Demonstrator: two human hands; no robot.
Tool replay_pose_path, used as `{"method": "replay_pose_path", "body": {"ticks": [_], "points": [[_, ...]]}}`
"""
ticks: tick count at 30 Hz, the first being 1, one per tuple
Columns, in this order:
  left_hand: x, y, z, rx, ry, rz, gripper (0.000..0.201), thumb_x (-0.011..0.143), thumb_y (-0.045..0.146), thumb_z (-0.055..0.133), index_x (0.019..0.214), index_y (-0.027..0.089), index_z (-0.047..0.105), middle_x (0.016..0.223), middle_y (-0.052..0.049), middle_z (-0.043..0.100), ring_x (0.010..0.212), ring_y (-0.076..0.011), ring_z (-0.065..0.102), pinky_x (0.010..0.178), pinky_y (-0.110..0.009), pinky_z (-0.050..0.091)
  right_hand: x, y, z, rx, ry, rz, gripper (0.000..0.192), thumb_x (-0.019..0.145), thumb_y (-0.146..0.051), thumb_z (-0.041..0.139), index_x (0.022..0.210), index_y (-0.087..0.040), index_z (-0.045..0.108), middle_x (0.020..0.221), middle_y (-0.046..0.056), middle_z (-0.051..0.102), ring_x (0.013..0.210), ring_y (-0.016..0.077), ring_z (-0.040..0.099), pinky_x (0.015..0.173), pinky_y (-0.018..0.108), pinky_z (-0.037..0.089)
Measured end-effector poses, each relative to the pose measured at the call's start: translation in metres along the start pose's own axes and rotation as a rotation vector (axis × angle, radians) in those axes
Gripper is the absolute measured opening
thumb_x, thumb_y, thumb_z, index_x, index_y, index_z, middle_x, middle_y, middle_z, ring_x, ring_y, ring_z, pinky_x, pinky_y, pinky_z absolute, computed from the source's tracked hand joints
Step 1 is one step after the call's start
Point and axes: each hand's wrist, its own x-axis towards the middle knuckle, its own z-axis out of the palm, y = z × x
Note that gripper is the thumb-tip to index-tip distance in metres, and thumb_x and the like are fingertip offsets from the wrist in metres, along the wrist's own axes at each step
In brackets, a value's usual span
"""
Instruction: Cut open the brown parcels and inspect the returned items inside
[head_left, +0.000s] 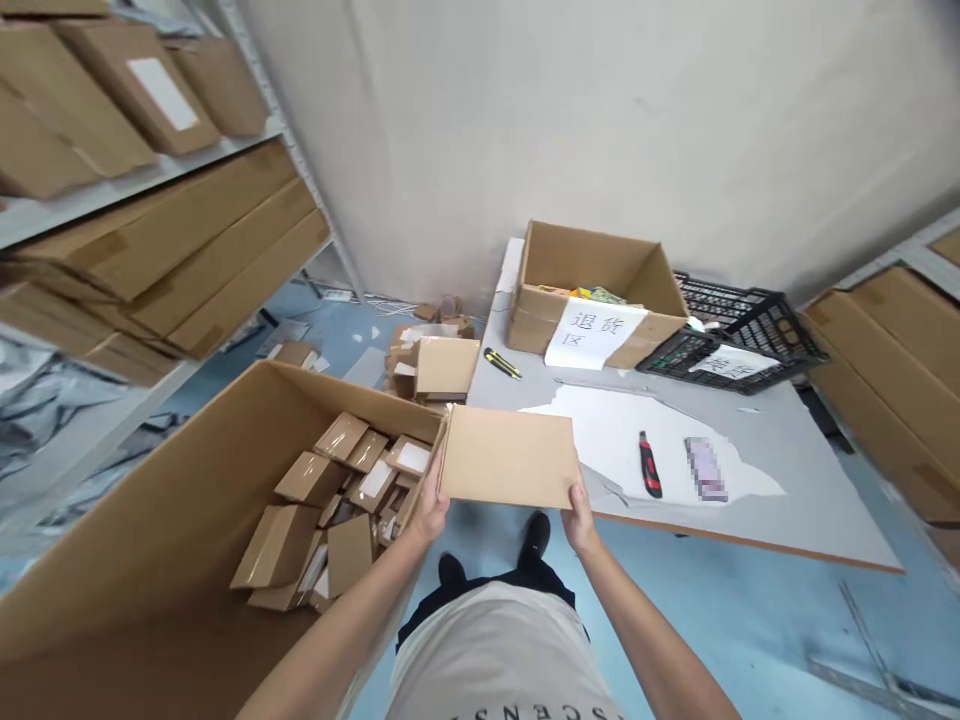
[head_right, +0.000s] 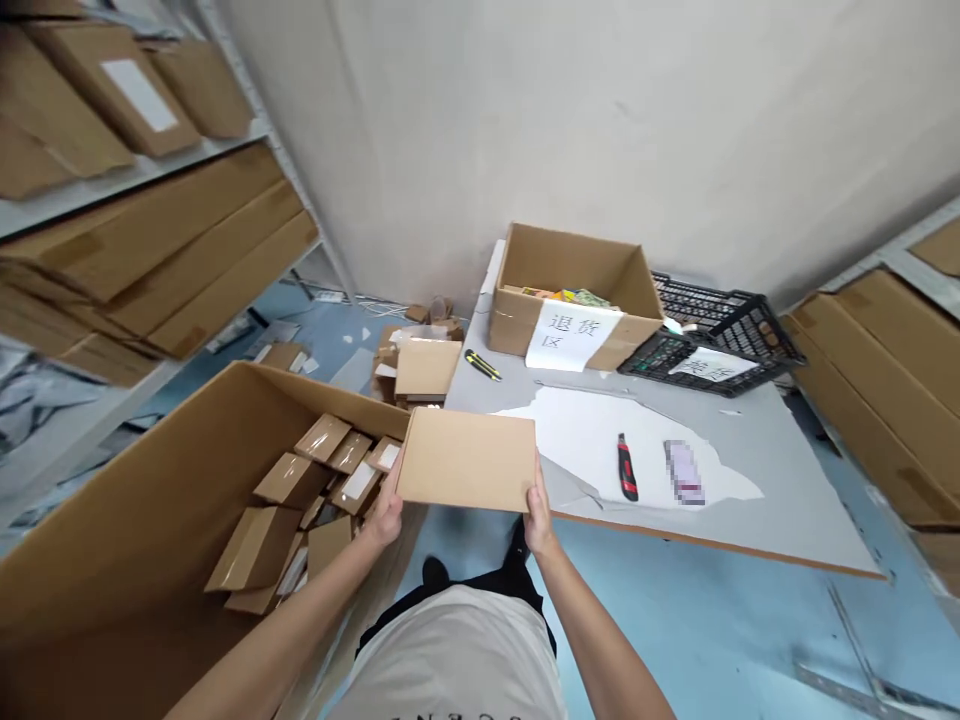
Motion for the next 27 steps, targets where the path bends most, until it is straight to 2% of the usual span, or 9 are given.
{"method": "replay_pose_path", "body": {"ticks": [3,9,12,15,18,20,24,27], "points": [[0.019,-0.007,0.049,-0.021,-0.077,-0.038,0.099,0.066,0.082,0.046,0.141,0.018,0.037,0.148,-0.012,0.033,0.141,-0.0332,0.017,0.117,-0.044,0.012,0.008,-0.005,-0.049,0.034,0.082,-0.107,0.071,0.08,-0.064,0.04,0.143,-0.031,0.031,0.146,-0.003,0.038,0.142,0.0213,0.015,0.117,0.047,0.012],[0.054,-0.033,0.146,-0.086,-0.142,-0.098,0.094,0.069,0.079,0.047,0.142,0.021,0.034,0.149,-0.011,0.031,0.139,-0.0323,0.022,0.116,-0.044,0.016,0.033,-0.011,-0.15,0.028,0.128,-0.069,0.066,0.083,-0.06,0.042,0.142,-0.034,0.032,0.148,-0.005,0.034,0.141,0.0195,0.018,0.117,0.044,0.012],[0.072,-0.053,0.183,-0.157,-0.148,-0.142,0.084,0.075,0.076,0.042,0.138,0.021,0.037,0.146,-0.012,0.036,0.136,-0.0306,0.029,0.113,-0.044,0.023,0.049,-0.009,-0.193,0.068,0.086,0.001,0.065,0.083,-0.057,0.046,0.142,-0.035,0.033,0.149,-0.005,0.032,0.141,0.0194,0.021,0.116,0.044,0.014],[0.088,-0.076,0.209,-0.193,-0.114,-0.226,0.081,0.077,0.075,0.039,0.134,0.019,0.039,0.143,-0.014,0.04,0.133,-0.0301,0.034,0.11,-0.046,0.027,0.069,-0.004,-0.226,0.118,0.013,0.11,0.069,0.08,-0.054,0.053,0.143,-0.034,0.031,0.15,-0.004,0.03,0.14,0.0203,0.023,0.115,0.045,0.016],[0.101,-0.094,0.228,-0.123,-0.054,-0.321,0.075,0.078,0.074,0.038,0.128,0.019,0.044,0.138,-0.014,0.045,0.131,-0.0292,0.038,0.107,-0.046,0.03,0.09,0.002,-0.249,0.118,0.002,0.212,0.07,0.078,-0.052,0.057,0.141,-0.034,0.034,0.15,-0.003,0.03,0.139,0.0209,0.025,0.113,0.046,0.02],[0.108,-0.101,0.238,-0.042,-0.003,-0.349,0.071,0.079,0.073,0.039,0.123,0.019,0.048,0.134,-0.012,0.049,0.129,-0.0281,0.04,0.107,-0.044,0.029,0.102,0.007,-0.257,0.087,0.022,0.224,0.069,0.076,-0.051,0.059,0.139,-0.033,0.038,0.148,-0.002,0.034,0.139,0.0207,0.025,0.113,0.046,0.02],[0.119,-0.111,0.251,0.082,0.044,-0.368,0.069,0.077,0.074,0.041,0.118,0.019,0.051,0.13,-0.013,0.051,0.127,-0.0285,0.04,0.108,-0.043,0.026,0.117,0.014,-0.261,0.026,0.048,0.213,0.065,0.075,-0.047,0.059,0.136,-0.03,0.045,0.142,-0.001,0.044,0.138,0.0201,0.027,0.113,0.047,0.018],[0.122,-0.119,0.252,0.101,0.045,-0.399,0.07,0.076,0.074,0.042,0.117,0.019,0.05,0.129,-0.014,0.051,0.127,-0.0301,0.04,0.108,-0.045,0.024,0.119,0.02,-0.258,0.006,0.046,0.214,0.061,0.076,-0.044,0.057,0.134,-0.031,0.046,0.14,-0.002,0.048,0.137,0.019,0.03,0.113,0.047,0.018]]}}
